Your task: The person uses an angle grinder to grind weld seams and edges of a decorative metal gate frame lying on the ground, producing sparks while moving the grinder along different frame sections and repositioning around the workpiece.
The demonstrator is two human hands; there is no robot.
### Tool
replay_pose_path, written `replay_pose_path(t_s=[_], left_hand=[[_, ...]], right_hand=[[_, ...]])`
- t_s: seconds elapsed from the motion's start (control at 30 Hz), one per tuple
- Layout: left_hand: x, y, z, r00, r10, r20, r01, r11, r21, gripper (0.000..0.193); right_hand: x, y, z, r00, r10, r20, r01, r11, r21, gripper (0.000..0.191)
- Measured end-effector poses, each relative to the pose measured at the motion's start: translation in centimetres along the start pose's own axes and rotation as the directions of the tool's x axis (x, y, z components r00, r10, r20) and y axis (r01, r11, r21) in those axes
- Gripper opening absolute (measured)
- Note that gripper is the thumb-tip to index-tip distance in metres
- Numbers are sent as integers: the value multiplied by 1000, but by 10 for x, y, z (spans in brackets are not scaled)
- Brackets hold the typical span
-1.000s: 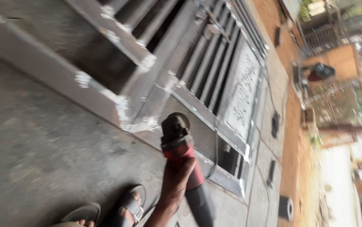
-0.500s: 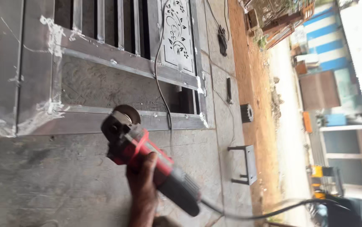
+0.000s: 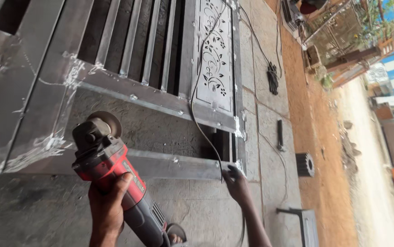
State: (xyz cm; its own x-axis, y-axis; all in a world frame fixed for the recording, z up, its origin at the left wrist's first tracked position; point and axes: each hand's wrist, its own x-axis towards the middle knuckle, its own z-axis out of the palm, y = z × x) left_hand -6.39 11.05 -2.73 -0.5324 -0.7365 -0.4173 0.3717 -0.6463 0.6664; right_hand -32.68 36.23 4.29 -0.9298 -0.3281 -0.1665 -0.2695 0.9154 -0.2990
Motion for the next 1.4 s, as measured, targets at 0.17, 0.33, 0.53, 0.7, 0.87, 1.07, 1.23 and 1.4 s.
replay_pose_path(t_s=[0.17,0.33,0.53,0.7,0.87,1.07,1.23,1.4], left_hand=[[13,-28,35,999,43,12,-43,999,3,47],[14,-57,73,995,94,-12,-94,995,27,51],[3,-111,107,989,146,-36,-141,985,101,50],[-6,-178,151,987,159,-3,-154,962,225,56],[-14,-241,207,996,85,37,-91,969,230,59],[-27,-260,247,993,-73,98,60,989,135,59],[-28,-213,273,974,-65,215,49,996,78,65],[-2,-141,262,953,-94,286,73,994,86,69]], right_hand=[[76,-21,34,920,-371,-126,323,900,-294,76],[118,29,46,974,-224,43,227,944,-240,35],[152,199,-115,964,213,-160,-187,969,164,37],[179,299,-171,949,311,-47,-300,940,163,38],[146,233,-28,906,-51,421,-167,870,464,40],[95,120,46,820,-221,527,-166,790,590,43],[108,75,-5,866,-196,461,-103,830,548,46],[104,-15,-43,928,-158,339,32,936,350,49]])
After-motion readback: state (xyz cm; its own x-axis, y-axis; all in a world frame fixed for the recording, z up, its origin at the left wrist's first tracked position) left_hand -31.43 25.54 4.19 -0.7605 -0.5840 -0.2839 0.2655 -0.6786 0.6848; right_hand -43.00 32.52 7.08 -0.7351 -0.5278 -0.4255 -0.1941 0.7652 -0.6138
